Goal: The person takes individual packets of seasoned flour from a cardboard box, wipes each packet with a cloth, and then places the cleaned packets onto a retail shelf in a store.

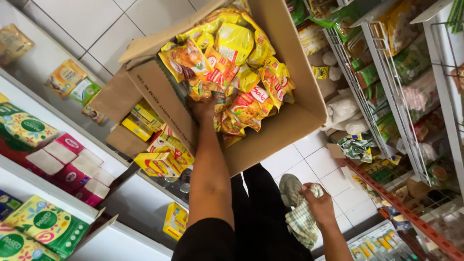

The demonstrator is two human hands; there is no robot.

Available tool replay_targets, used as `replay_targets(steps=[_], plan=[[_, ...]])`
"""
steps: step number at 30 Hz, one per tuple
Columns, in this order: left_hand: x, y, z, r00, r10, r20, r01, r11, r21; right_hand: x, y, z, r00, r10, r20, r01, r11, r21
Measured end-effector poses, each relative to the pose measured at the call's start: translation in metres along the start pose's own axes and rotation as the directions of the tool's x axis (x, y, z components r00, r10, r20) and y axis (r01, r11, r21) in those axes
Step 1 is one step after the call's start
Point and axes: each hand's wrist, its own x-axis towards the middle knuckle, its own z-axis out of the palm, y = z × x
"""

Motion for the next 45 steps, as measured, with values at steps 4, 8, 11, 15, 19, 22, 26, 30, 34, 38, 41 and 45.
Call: replay_targets(steps=[4,8,11,15,19,22,26,30,34,38,41,45], plan=[[0.010,0.006,-0.010,0.860,-0.259,0.440,0.258,0.964,0.063,0.004,0.007,-0.004,1.000,0.018,0.025,-0.018,1.000,-0.025],[0.002,0.010,-0.015,0.848,-0.254,0.465,0.273,0.962,0.028,0.013,0.003,0.001,0.999,0.027,0.036,-0.026,0.999,-0.025],[-0.013,0.011,-0.013,0.962,0.134,0.236,-0.131,0.991,-0.028,0.010,0.006,0.002,0.998,0.029,0.052,-0.029,1.000,-0.006],[-0.014,0.003,-0.020,0.911,0.080,0.405,0.105,0.904,-0.414,0.012,0.003,-0.005,0.998,0.046,0.033,-0.043,0.996,-0.082],[-0.004,0.000,-0.017,0.833,-0.003,0.553,0.381,0.726,-0.572,0.011,0.006,-0.006,0.998,0.040,0.041,-0.039,0.999,-0.039],[-0.003,0.024,-0.030,0.690,-0.125,0.712,0.598,0.654,-0.464,0.017,0.003,-0.004,0.997,0.063,0.039,-0.061,0.997,-0.052],[-0.031,0.078,-0.039,0.589,-0.399,0.703,0.663,0.736,-0.139,0.013,0.004,-0.002,0.998,0.056,0.042,-0.054,0.997,-0.055],[-0.050,0.079,-0.043,0.527,0.064,0.847,0.814,0.247,-0.525,0.019,0.002,0.000,0.998,-0.017,0.061,0.017,1.000,0.010],[-0.037,0.068,-0.044,0.515,0.210,0.831,0.817,0.171,-0.550,0.015,0.000,-0.003,0.999,0.020,0.050,-0.021,1.000,0.021],[-0.037,0.053,-0.048,0.478,0.171,0.862,0.803,0.313,-0.507,0.016,-0.002,0.000,0.999,0.008,0.054,-0.009,1.000,0.010],[-0.050,0.061,-0.059,0.443,0.314,0.840,0.708,0.452,-0.543,0.012,-0.002,0.002,0.998,-0.018,0.056,0.018,1.000,0.004],[-0.110,0.097,-0.089,0.518,0.368,0.772,0.733,0.274,-0.622,0.006,-0.016,0.005,0.996,-0.059,0.059,0.057,0.998,0.038]])
